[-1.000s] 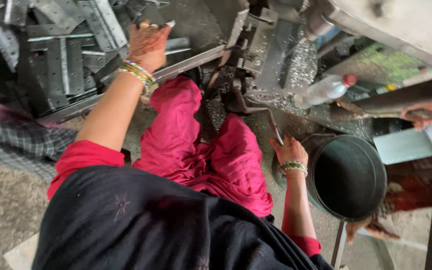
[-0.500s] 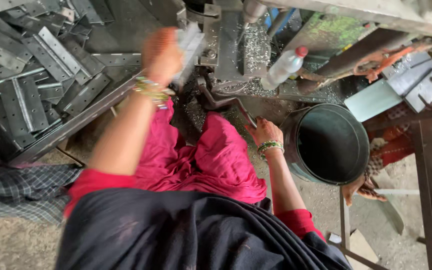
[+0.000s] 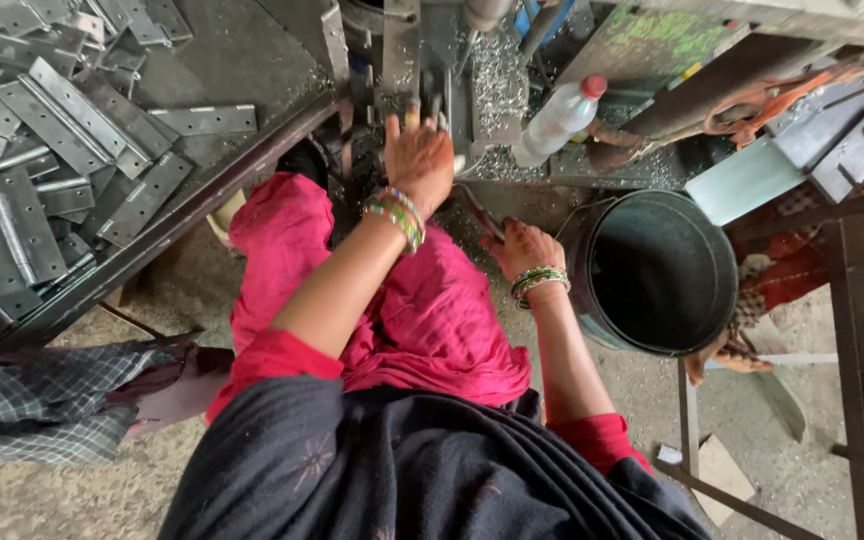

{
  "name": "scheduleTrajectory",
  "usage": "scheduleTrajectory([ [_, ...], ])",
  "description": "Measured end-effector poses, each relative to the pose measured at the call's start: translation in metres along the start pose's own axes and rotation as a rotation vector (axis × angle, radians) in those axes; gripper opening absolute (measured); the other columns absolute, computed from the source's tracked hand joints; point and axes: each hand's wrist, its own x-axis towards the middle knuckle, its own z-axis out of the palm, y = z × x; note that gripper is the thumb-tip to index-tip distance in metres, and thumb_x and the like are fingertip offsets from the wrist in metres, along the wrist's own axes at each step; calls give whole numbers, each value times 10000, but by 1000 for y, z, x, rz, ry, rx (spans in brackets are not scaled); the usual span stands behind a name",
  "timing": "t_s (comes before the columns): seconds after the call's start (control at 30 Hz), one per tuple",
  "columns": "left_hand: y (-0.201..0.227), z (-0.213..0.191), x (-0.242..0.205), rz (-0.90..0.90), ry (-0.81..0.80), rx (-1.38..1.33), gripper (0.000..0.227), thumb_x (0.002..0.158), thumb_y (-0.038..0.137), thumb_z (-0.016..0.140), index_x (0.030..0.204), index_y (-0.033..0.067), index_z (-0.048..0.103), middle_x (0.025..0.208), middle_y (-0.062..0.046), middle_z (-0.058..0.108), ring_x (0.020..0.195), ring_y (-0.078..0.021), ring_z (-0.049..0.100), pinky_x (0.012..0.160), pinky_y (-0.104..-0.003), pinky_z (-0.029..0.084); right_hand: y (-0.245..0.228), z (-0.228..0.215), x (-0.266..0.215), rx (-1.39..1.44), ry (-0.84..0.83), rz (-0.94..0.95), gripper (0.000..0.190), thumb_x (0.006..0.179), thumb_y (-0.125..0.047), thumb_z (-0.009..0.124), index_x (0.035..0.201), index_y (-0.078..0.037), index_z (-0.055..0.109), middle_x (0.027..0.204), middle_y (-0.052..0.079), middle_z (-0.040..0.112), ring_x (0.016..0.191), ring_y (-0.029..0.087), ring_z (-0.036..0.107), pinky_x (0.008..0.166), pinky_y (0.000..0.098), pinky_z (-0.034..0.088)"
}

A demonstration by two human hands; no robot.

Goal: The person sits on the floor and operates a drill press to process metal brackets. They pick up brackets from a tray, position them under the drill, and use a lever to activate the machine, repeating this process continuously.

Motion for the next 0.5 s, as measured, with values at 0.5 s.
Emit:
scheduleTrajectory([
  [0.5,-4,6,44,8,41,243,300,977,246,556,1081,95,793,1301,-145,695,1402,-335,475,1180,-592,173,21,37,3,41,4,59,568,939,-620,604,1101,-80,674,961,221,735,918,425,705,783,541,550],
])
